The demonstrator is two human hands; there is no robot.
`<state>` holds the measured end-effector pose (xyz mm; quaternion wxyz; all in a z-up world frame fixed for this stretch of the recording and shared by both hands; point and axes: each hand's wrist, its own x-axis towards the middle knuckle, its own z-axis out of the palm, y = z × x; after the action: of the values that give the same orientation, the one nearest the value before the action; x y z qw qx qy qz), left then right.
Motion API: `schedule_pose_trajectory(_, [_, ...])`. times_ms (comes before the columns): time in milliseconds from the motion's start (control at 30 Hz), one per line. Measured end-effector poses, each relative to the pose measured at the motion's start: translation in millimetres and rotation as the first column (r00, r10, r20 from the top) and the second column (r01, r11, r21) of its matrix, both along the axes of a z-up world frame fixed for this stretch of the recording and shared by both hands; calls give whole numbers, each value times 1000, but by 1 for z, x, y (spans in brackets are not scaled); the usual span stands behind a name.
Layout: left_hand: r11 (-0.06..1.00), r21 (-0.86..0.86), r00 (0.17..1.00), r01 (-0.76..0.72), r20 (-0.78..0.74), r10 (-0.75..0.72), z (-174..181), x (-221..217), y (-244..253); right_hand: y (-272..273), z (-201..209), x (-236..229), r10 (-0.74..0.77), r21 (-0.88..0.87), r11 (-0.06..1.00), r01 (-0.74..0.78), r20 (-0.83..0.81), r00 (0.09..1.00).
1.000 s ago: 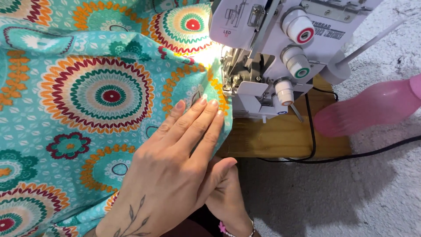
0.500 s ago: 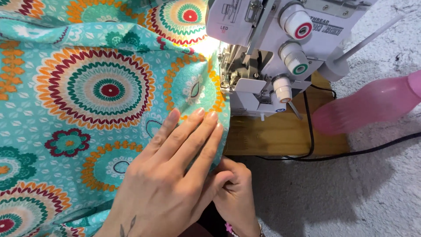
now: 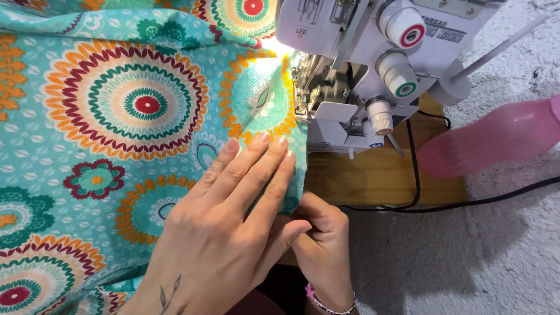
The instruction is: Finishing the edges of a patterned fabric using a serger sewing machine
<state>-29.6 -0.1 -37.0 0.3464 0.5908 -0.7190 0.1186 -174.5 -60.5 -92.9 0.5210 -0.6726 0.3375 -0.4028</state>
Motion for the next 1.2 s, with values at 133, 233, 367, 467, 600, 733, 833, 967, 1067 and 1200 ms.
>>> schedule_pose_trajectory(133, [1000,5,999,-18,32,17,-1,1,-1,-2,7,3,-8,-10,1000,8,-3,1000])
schedule_pose_trajectory(233, [1000,-6,1000,-13,26,13,1,0,0,-5,10,6,-11,39,999,9,50,999])
schedule_pose_trajectory(367, [1000,4,1000,8,-5,-8,4,0,3,-9,15,8,-16,54,998,12,68,998])
schedule_pose_trajectory(467, [1000,11,1000,9,-10,-9,4,1,2,-13,18,13,-19,98,995,8,112,994])
schedule_pose_trajectory(600, [1000,-4,1000,-13,5,13,-1,1,0,-15,16,13,-9,63,998,1,128,992])
schedule_pose_trajectory(733, [1000,-8,1000,-18,6,18,0,2,-2,-13,9,13,-6,70,998,-5,151,989])
schedule_pose_trajectory(833, [1000,-19,1000,-18,15,18,2,3,-2,-11,6,14,42,41,998,-52,213,976])
schedule_pose_trajectory(967, [1000,25,1000,0,30,-1,7,8,16,-5,9,14,58,63,996,-70,183,981])
schedule_pose_trajectory(1067, [996,60,989,-61,141,52,14,24,44,-5,2,13,89,68,992,-107,227,970])
schedule_pose_trajectory(1200, [985,97,930,-141,353,99,30,66,68,-2,-6,12,87,43,994,-99,230,969])
